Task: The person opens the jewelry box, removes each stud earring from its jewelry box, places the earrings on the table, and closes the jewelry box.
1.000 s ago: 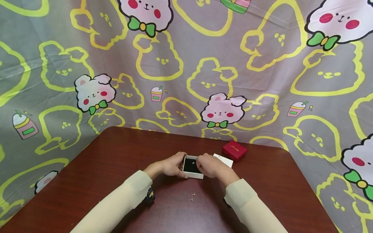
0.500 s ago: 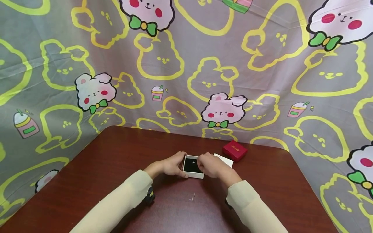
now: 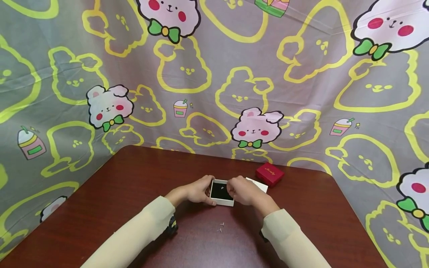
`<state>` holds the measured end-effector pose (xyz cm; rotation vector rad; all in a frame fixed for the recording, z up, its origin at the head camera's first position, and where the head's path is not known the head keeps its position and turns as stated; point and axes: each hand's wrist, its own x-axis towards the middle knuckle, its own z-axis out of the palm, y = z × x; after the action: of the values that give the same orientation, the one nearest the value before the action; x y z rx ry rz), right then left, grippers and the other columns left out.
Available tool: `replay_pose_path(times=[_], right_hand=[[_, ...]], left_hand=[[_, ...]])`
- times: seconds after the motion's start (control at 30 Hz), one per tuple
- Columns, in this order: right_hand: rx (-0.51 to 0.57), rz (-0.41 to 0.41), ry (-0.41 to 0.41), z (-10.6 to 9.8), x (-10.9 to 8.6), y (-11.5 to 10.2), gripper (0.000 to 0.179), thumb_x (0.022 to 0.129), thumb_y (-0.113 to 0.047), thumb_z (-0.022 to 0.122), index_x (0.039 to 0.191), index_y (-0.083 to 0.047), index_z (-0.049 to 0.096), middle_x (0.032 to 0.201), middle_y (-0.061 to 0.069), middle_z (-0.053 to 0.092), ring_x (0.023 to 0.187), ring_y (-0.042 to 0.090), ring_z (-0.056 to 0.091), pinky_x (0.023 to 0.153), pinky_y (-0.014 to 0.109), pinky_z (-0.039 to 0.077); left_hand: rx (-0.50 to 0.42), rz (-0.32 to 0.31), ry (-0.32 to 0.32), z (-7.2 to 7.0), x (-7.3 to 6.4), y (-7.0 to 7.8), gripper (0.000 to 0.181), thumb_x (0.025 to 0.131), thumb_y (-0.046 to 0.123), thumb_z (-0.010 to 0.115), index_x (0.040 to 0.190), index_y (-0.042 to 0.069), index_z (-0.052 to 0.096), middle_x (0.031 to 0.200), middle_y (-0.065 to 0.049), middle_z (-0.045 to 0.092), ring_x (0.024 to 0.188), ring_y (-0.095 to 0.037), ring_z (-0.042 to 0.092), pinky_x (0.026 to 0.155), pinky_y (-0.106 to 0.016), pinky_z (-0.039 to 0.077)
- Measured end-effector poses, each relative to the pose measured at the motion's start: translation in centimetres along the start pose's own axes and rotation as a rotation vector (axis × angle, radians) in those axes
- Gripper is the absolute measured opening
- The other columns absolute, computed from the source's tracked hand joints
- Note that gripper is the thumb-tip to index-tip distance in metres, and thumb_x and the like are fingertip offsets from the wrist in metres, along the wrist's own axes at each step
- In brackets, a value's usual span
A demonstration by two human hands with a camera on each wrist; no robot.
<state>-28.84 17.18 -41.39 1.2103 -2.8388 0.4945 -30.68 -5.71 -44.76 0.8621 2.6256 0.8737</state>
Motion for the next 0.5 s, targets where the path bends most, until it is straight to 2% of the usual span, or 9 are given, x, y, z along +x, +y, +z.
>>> replay_pose_path(times=[0.27, 0.5], right_hand=[[0.037, 0.022, -0.002, -0.11, -0.29, 0.08, 0.012, 0.086, 0.003, 0.068, 0.087, -0.008, 0.071, 0.079, -0.006, 0.066, 0.072, 0.008, 0.058, 0.068, 0.029, 0.052], [0.082, 0.017, -0.018, -0.52, -0.46, 0.19, 0.012, 0.089, 0.002, 0.068, 0.093, -0.006, 0.076, 0.090, 0.002, 0.074, 0.081, 0.011, 0.065, 0.076, 0.035, 0.057]], left_hand=[[0.001, 0.010, 0.012, 0.10, 0.02, -0.01, 0.078, 0.077, 0.022, 0.091, 0.133, -0.004, 0.044, 0.113, -0.010, 0.046, 0.097, -0.016, 0.045, 0.089, -0.029, 0.041], [-0.001, -0.002, 0.006, 0.00, -0.04, 0.03, 0.079, 0.078, 0.023, 0.091, 0.135, -0.004, 0.043, 0.114, -0.010, 0.046, 0.097, -0.016, 0.046, 0.089, -0.030, 0.041]])
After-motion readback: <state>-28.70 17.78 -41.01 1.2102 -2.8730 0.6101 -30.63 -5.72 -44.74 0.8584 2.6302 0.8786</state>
